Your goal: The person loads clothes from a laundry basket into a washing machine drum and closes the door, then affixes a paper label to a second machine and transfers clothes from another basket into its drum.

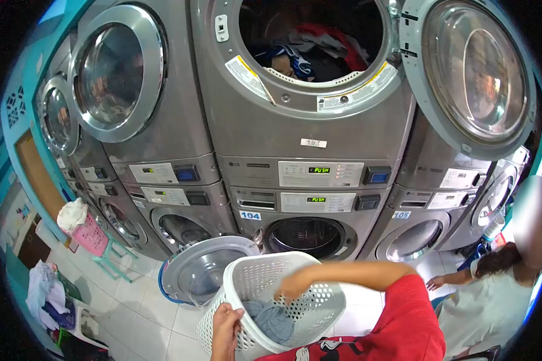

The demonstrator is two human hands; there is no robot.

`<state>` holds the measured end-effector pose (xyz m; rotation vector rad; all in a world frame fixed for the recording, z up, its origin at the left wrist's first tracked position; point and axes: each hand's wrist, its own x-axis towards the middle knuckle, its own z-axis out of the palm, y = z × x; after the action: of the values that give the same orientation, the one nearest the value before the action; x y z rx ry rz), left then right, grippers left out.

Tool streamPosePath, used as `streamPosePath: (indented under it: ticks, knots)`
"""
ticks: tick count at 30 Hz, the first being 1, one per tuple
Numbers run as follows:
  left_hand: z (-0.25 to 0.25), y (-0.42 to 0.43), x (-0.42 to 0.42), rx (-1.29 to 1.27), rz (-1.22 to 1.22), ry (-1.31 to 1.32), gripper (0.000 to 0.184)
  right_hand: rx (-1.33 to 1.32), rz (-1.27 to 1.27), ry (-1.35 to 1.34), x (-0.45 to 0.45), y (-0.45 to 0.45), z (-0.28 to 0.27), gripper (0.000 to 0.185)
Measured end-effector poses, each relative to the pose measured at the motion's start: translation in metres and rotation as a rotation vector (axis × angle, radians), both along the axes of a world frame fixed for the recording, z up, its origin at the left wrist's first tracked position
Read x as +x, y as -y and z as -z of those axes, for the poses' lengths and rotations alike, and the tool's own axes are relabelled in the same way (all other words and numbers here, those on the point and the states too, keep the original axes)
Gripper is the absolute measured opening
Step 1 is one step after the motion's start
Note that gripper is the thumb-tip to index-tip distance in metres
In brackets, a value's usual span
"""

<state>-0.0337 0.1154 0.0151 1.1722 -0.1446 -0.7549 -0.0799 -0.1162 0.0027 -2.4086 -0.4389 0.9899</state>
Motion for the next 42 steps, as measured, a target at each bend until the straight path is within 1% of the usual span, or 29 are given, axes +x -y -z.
streamPosePath:
  ticks: [1,3,5,6,7,8,9,11,13,15,17,18,20,21,23,24,26,27,29,30,32,33,35,36,37,39,40,41,42]
  knots:
    - [-0.005,-0.001,0.002,0.039,0.050,0.042,0.017,-0.157,-0.140,0.056,-0.007,-0.022,0.038,0.044]
    - [-0.013,0.001,0.003,0.042,0.103,0.031,0.019,-0.114,-0.054,0.246,-0.007,-0.052,0.111,0.049]
    - [-0.020,0.005,0.002,0.043,0.223,0.093,0.019,-0.075,0.162,0.595,0.005,-0.084,0.155,0.055]
    - [-0.023,0.006,0.001,0.035,0.254,0.093,0.019,-0.095,0.254,0.669,0.009,-0.100,0.174,0.055]
    - [-0.027,0.006,0.001,0.026,0.283,0.095,0.019,-0.154,0.308,0.654,0.011,-0.112,0.186,0.054]
    - [-0.033,0.001,0.003,0.029,0.359,0.133,0.015,-0.213,0.344,0.622,0.013,-0.123,0.197,0.054]
    - [-0.039,-0.003,0.003,0.033,0.356,0.140,0.015,-0.271,0.360,0.585,0.012,-0.133,0.205,0.054]
    - [-0.048,-0.011,0.002,-0.052,0.369,0.047,0.013,-0.366,0.377,0.521,0.003,-0.146,0.209,0.054]
    - [-0.044,-0.023,0.005,-0.063,0.384,0.057,0.015,-0.439,0.393,0.468,-0.007,-0.149,0.204,0.055]
    - [-0.041,-0.032,0.003,-0.108,0.379,0.021,0.014,-0.480,0.472,0.445,-0.011,-0.142,0.214,0.055]
    - [-0.040,-0.039,0.001,-0.118,0.369,0.014,0.013,-0.429,0.700,0.480,-0.006,-0.122,0.265,0.049]
    - [-0.040,-0.043,0.001,-0.132,0.357,0.009,0.013,-0.423,0.692,0.483,-0.008,-0.119,0.264,0.049]
    - [-0.037,-0.051,0.003,-0.133,0.336,0.017,0.013,-0.301,0.715,0.478,-0.010,-0.104,0.254,0.040]
    - [-0.035,-0.054,0.004,-0.134,0.329,0.026,0.012,-0.302,0.719,0.478,-0.008,-0.102,0.246,0.040]
    - [-0.021,-0.058,0.014,-0.141,0.318,-0.007,0.011,-0.220,0.365,0.578,-0.007,-0.098,0.223,0.036]
    - [-0.010,-0.059,0.019,-0.149,0.296,-0.045,0.010,-0.209,0.163,0.633,-0.007,-0.102,0.195,0.035]
    - [0.015,-0.060,0.029,-0.184,0.261,-0.105,0.011,-0.106,-0.076,0.765,-0.018,-0.116,0.125,0.030]
    - [0.027,-0.061,0.033,-0.209,0.220,-0.164,0.011,-0.114,-0.084,0.764,-0.024,-0.123,0.094,0.030]
    - [0.037,-0.060,0.037,-0.217,0.189,-0.179,0.009,-0.063,-0.388,0.986,-0.036,-0.132,0.038,0.021]
    - [0.039,-0.060,0.038,-0.197,0.155,-0.187,0.007,-0.066,-0.390,0.984,-0.041,-0.130,0.014,0.021]
    - [0.045,-0.059,0.038,-0.167,0.102,-0.200,0.008,-0.184,-0.649,1.212,-0.045,-0.115,-0.023,0.014]
    - [0.043,-0.058,0.037,-0.162,0.095,-0.202,0.008,-0.175,-0.651,1.212,-0.042,-0.102,-0.031,0.014]
    - [0.033,-0.054,0.031,-0.091,0.026,-0.192,0.007,-0.108,-0.744,1.241,-0.034,-0.072,-0.046,0.013]
    - [0.035,-0.054,0.031,-0.125,0.028,-0.149,0.007,-0.114,-0.772,1.317,-0.032,-0.060,-0.062,0.011]
    - [0.043,-0.057,0.034,-0.134,0.024,-0.121,0.007,-0.186,-0.837,1.410,-0.029,-0.048,-0.079,0.011]
    - [0.073,-0.067,0.041,0.022,-0.014,-0.070,0.039,-0.261,-0.832,1.480,-0.009,-0.006,-0.138,0.014]
    - [0.065,-0.065,0.035,-0.011,-0.050,-0.054,0.038,-0.299,-0.829,1.514,0.000,0.016,-0.168,0.016]
    - [0.057,-0.066,0.029,-0.038,-0.082,-0.040,0.038,-0.479,-0.469,1.381,0.015,0.066,-0.230,0.016]
    - [0.071,-0.068,0.033,-0.073,-0.096,-0.152,0.038,-0.694,-0.125,1.244,0.031,0.116,-0.293,0.019]
